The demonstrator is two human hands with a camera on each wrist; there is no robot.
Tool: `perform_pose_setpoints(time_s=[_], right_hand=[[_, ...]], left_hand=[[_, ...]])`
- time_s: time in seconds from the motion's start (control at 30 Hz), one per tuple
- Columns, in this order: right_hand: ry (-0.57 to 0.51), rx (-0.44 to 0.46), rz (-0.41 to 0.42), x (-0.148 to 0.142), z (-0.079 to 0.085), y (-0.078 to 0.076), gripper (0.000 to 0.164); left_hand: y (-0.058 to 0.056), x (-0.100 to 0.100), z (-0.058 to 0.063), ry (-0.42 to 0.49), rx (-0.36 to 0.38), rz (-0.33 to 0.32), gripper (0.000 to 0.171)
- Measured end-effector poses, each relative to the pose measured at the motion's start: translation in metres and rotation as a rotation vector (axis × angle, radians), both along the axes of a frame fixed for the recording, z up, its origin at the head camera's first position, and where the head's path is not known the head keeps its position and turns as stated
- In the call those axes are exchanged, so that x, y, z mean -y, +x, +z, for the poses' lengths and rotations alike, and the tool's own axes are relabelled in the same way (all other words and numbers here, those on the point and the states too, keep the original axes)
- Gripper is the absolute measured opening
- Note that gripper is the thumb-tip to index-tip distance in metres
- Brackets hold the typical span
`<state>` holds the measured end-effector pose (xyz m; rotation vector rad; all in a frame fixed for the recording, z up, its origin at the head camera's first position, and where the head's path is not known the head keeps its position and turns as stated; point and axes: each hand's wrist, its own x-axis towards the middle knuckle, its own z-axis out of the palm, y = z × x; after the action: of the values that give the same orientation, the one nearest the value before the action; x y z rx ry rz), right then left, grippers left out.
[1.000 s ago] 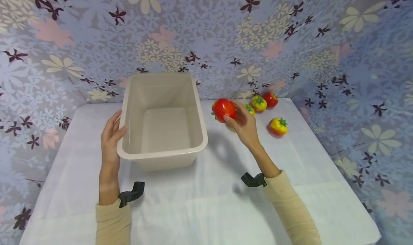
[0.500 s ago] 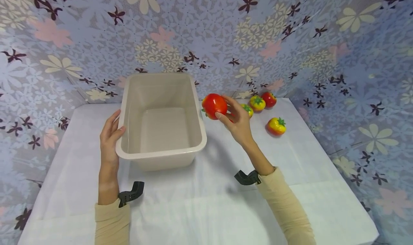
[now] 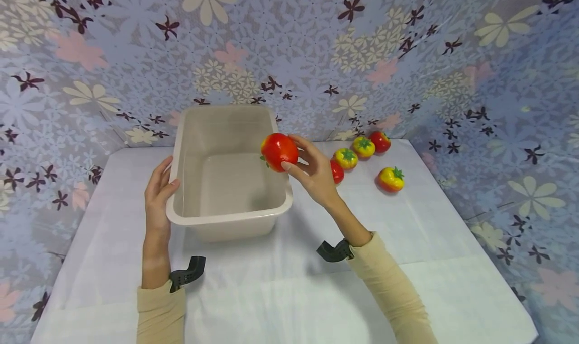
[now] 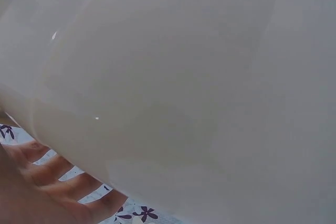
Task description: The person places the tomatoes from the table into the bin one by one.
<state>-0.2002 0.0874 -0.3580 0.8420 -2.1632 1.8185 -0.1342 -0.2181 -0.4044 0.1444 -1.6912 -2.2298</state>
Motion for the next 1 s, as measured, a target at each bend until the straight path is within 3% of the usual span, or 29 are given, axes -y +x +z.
perform_pose_setpoints(time_s=[0.4,0.67,1.0], right_hand=[[0.026,-0.050,0.071,0.017,-0.007,-0.002,0.058],[0.141,-0.062,0.046,0.022,-0.016,-0.002,0.059],[0.191,-0.073,0.036,0.025,-0.019,-0.002,0.059]], left_hand=[[0.001,-0.002,-0.002,0.039,-0.016,-0.002,0.049],[0.002,-0.002,-0.003,0.038,-0.024,0.001,0.048],[0.000,-0.002,-0.002,0.046,-0.020,0.007,0.048]])
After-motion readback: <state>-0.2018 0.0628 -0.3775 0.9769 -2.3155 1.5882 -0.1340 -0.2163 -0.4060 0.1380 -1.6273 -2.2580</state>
